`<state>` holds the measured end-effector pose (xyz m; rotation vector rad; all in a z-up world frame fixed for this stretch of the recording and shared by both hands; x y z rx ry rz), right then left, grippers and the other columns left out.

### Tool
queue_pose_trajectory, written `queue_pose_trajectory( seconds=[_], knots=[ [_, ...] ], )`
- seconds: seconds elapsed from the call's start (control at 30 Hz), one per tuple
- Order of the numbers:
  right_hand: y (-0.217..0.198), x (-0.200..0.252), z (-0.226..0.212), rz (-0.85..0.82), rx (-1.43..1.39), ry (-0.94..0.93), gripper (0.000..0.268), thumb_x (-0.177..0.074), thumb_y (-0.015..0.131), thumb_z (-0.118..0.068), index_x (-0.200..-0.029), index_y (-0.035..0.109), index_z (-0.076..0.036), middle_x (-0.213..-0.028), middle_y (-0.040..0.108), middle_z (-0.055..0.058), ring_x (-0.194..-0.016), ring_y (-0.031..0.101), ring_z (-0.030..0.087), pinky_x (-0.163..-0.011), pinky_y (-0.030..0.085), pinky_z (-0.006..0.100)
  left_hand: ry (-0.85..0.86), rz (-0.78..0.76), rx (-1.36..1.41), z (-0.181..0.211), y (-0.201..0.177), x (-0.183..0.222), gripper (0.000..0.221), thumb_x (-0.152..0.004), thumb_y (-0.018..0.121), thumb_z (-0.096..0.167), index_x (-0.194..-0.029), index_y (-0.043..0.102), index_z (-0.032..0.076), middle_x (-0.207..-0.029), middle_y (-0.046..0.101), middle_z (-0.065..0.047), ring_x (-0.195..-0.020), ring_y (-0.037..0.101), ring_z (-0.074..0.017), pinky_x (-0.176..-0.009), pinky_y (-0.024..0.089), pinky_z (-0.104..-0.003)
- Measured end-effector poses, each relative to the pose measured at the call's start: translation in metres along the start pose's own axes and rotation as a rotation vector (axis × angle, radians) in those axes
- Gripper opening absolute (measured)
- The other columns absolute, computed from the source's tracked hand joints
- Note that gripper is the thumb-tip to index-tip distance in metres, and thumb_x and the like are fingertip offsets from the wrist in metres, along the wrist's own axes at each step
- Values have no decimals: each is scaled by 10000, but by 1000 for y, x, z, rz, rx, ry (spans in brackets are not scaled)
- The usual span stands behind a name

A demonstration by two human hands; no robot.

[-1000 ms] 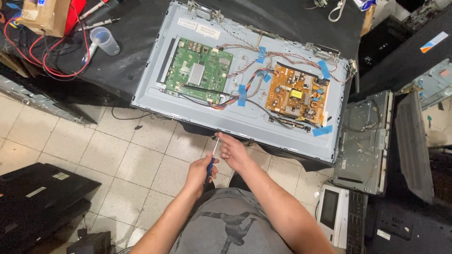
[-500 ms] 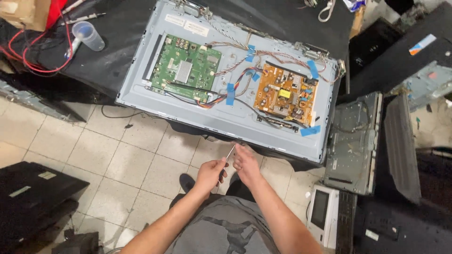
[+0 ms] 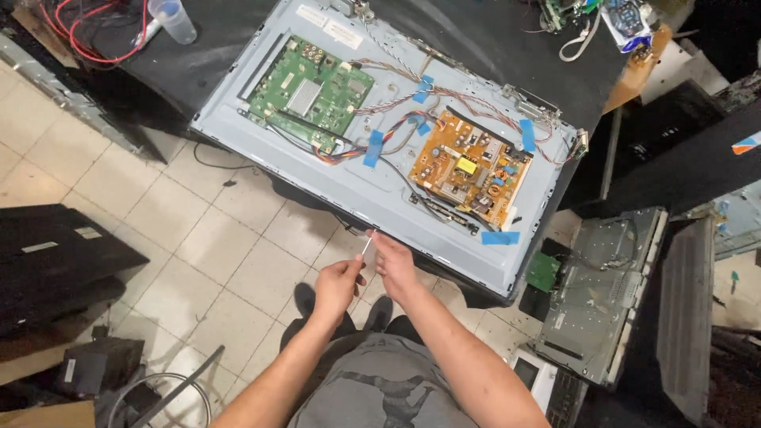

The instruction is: Disassembling a TV by unscrewing the frame and removing the LCD panel

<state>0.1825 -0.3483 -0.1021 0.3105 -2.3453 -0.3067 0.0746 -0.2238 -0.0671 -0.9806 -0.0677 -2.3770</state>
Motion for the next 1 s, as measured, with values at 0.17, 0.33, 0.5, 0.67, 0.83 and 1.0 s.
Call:
queue_pose_trajectory(
  seconds=[0.17, 0.33, 0.5, 0.67, 0.83, 1.0],
  knots=[
    [-5, -5, 3, -10, -29, 12, 412, -1035, 827, -279, -1349, 789, -15, -622, 246, -102, -489, 303, 27, -438, 285, 174, 17, 42, -18, 10, 6, 14, 440, -1078, 699, 412, -1116, 867, 7, -722, 793, -147, -547, 678, -208, -521, 503, -313],
    [-4, -7, 6, -1, -47, -1, 419, -1025, 843, -276, -1351, 794, -19, -628, 219, -99, -490, 289, 34, -437, 281, 173, 7, 24, -6, 13, 1, 15, 449, -1079, 689, 396, -1125, 860, -17, -703, 772, -154, -536, 657, -207, -513, 506, -304],
    [-2, -12, 11, 18, -59, -18, 413, -1013, 860, -258, -1325, 796, 6, -607, 230, -113, -474, 288, 27, -426, 278, 170, 19, 0, -38, 16, -5, 10, 432, -1065, 706, 390, -1107, 867, -9, -679, 775, -142, -512, 656, -207, -507, 499, -313],
    [1, 2, 0, 47, -73, -29, 390, -1038, 808, -228, -1349, 775, 5, -603, 235, -119, -468, 287, 7, -425, 273, 163, 13, 59, -76, -2, -6, -12, 359, -941, 878, 354, -1110, 878, 38, -773, 823, -93, -586, 700, -185, -541, 548, -316],
    [5, 5, 4, -21, -42, 12, 384, -1059, 795, -312, -1329, 779, -39, -595, 257, -113, -466, 288, 26, -451, 283, 178, -205, -291, 477, -9, 23, -7, 464, -1155, 586, 356, -1161, 728, -85, -738, 611, -96, -517, 527, -135, -409, 390, -233],
    [4, -22, 22, -66, -25, 40, 308, -1054, 822, -275, -1203, 784, -8, -627, 225, -100, -474, 264, 29, -431, 249, 178, -268, -461, 526, -31, 31, -32, 503, -1007, 842, 443, -1208, 693, 7, -911, 641, -84, -701, 662, -157, -513, 523, -199]
  ],
)
Point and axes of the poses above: each hand's wrist, its own x-axis away from the middle knuckle, its own y-axis out of the palm, z = x × y, the point moved 10 cm from there along -x, towards the middle knuckle
